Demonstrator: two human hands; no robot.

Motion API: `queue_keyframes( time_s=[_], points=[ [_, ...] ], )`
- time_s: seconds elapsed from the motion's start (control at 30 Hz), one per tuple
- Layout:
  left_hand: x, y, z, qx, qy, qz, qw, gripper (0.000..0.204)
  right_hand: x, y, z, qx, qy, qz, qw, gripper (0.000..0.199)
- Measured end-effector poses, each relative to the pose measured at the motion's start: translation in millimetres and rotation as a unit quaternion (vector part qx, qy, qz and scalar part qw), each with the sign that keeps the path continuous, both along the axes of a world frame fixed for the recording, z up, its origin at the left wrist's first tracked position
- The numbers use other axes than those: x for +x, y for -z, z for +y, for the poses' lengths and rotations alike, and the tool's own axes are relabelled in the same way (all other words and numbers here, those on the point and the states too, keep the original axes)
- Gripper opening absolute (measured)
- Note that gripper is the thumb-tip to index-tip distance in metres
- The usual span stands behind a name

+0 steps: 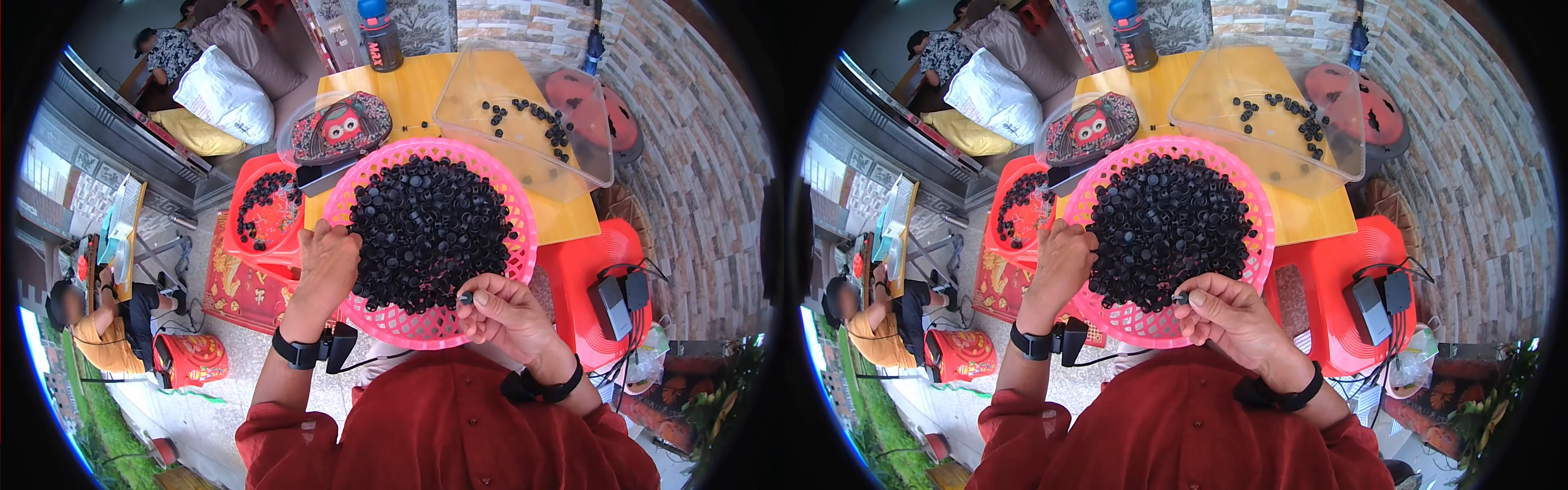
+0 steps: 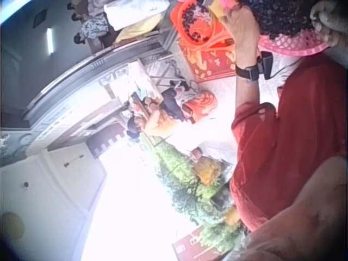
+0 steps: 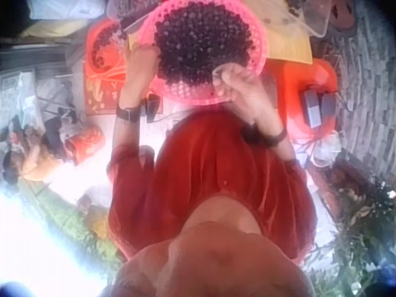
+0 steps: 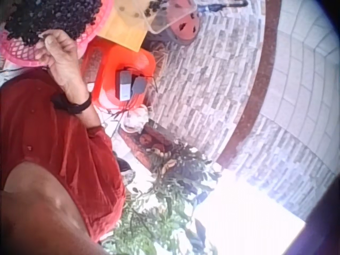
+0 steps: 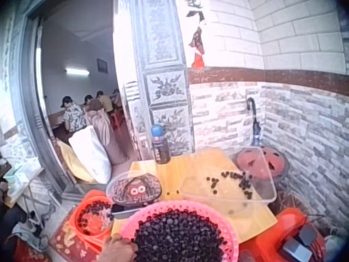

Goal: Assembling small black plastic components by joining two separate pieces together by hand.

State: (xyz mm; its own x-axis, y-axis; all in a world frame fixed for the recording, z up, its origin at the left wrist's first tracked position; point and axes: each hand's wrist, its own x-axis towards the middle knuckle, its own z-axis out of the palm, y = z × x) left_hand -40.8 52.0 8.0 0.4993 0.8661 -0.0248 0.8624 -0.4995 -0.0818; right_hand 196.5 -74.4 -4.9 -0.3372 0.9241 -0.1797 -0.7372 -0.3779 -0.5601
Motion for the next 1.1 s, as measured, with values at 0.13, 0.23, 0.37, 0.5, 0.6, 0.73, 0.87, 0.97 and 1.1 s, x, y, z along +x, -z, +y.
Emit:
queue_keyframes(
  time_s=[0.13,0.23,0.37,0.5,0.6,0.73,0.87,0.97,1.1],
  points=[
    [4,7,1,0.020,0.020,0.013,1.000,0.015,-1,-2,1,-0.001,0.014,-0.029,0.999,0.017],
    [11,9,0,0.018,-0.006,0.014,1.000,0.019,-3,-5,2,-0.005,0.031,-0.057,0.998,0.017],
    [14,5,-3,0.009,-0.026,0.012,1.000,0.024,-7,-6,3,-0.004,0.050,-0.110,0.993,0.016],
    [8,6,-4,-0.068,-0.075,-0.204,0.974,0.020,-12,-8,5,0.016,0.079,-0.151,0.985,0.017],
    [4,7,-13,-0.333,-0.073,-0.525,0.780,0.014,-20,-11,9,0.051,0.078,-0.182,0.979,0.018],
    [16,-2,-29,-0.464,-0.083,-0.594,0.652,0.008,-32,-5,16,0.086,0.075,-0.223,0.968,0.018],
    [24,1,-41,-0.471,-0.082,-0.633,0.609,0.009,-39,2,14,0.113,0.091,-0.260,0.955,0.017],
    [30,2,-48,-0.438,-0.041,-0.677,0.591,0.013,-40,5,12,0.122,0.101,-0.265,0.951,0.016],
    [30,0,-52,-0.436,-0.049,-0.644,0.627,0.025,-39,6,11,0.125,0.121,-0.282,0.944,0.016]
  ],
)
